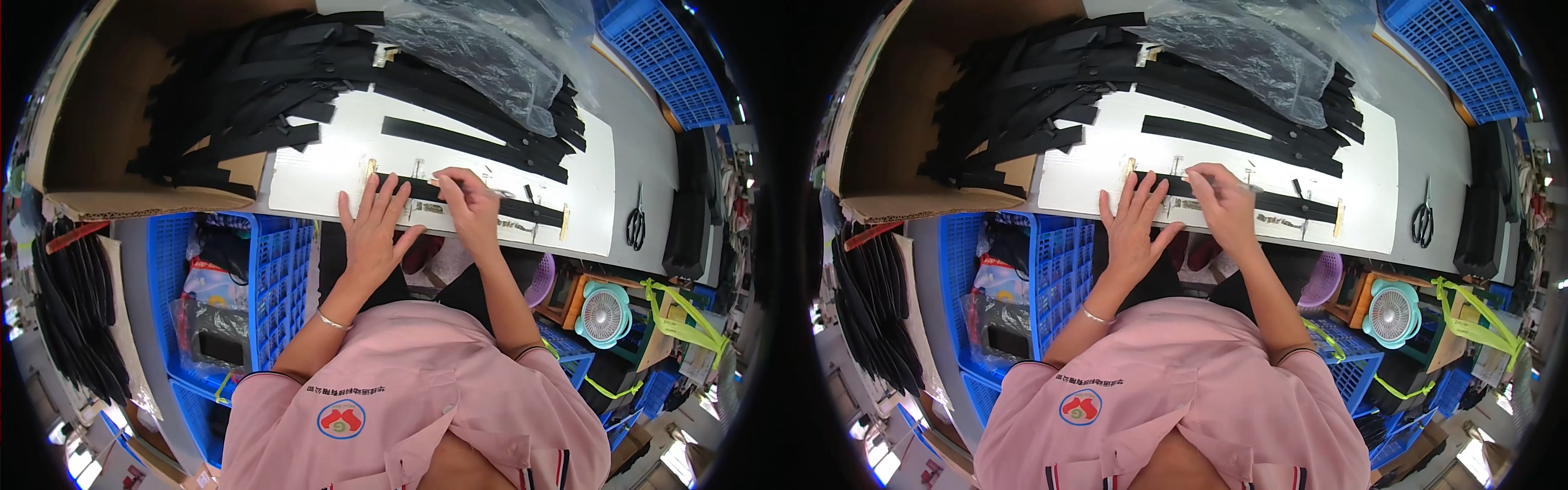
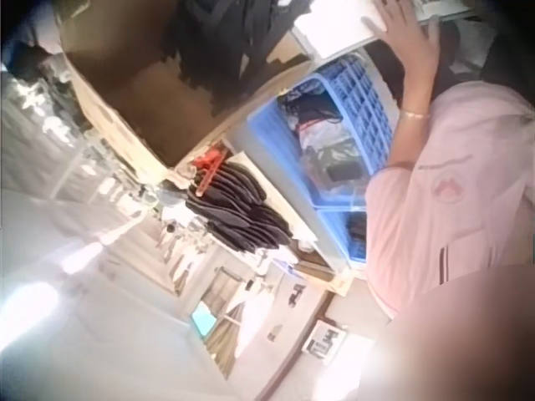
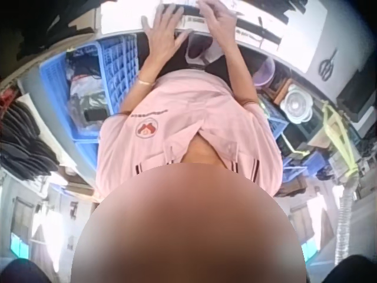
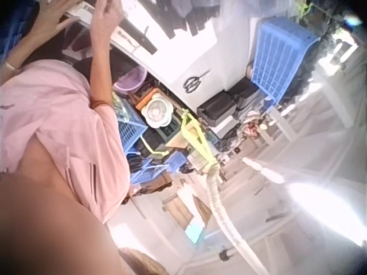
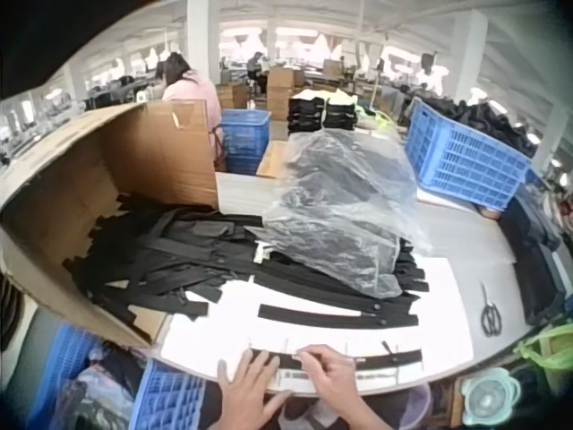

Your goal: The recorder uses a pen to mark alignment points on black fabric straps positioned on a workbench.

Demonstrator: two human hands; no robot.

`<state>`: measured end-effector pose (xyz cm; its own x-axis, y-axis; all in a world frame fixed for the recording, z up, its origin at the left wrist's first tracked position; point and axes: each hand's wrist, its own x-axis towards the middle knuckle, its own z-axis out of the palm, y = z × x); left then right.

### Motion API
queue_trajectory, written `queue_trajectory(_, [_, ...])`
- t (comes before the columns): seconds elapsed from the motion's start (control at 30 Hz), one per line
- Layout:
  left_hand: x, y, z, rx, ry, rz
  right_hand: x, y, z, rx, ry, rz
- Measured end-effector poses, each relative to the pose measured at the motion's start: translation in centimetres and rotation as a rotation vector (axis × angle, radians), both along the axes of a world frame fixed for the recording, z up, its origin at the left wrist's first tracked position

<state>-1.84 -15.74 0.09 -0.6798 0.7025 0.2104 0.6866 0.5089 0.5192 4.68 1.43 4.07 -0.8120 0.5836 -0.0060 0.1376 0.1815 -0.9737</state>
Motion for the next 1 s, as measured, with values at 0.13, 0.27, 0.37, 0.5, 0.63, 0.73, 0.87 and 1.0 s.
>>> queue_trajectory(0.13, [0.1, -0.1, -0.3, 0.025, 0.0, -0.004, -1.6, -0.3, -3.3, 0.082, -0.055, -0.004])
queue_trajectory(0.27, [0.0, -0.3, -0.6, 0.057, 0.006, 0.002, -1.7, -0.5, -4.0, 0.203, -0.009, 0.004])
queue_trajectory(0.37, [-0.1, -0.3, -0.8, 0.075, 0.019, 0.002, -1.8, -0.5, -4.0, 0.235, -0.019, 0.012])
queue_trajectory(0.5, [-0.1, -0.2, -0.8, 0.084, 0.026, -0.006, -1.8, -0.7, -3.7, 0.321, -0.021, -0.005])
queue_trajectory(0.63, [0.0, -0.2, -0.5, 0.06, 0.025, -0.003, -1.6, -0.6, -3.7, 0.282, -0.009, -0.038])
queue_trajectory(0.73, [-0.1, -0.3, -0.4, 0.046, 0.029, 0.004, -1.2, -0.2, -3.4, 0.191, -0.042, 0.082])
queue_trajectory(0.87, [0.0, -0.1, -0.4, 0.03, 0.029, -0.009, -1.1, -0.1, -3.3, 0.307, -0.009, 0.138])
queue_trajectory(1.0, [-0.1, 0.0, -0.1, 0.026, 0.012, -0.012, -1.2, 0.1, -3.8, 0.435, 0.051, 0.167])
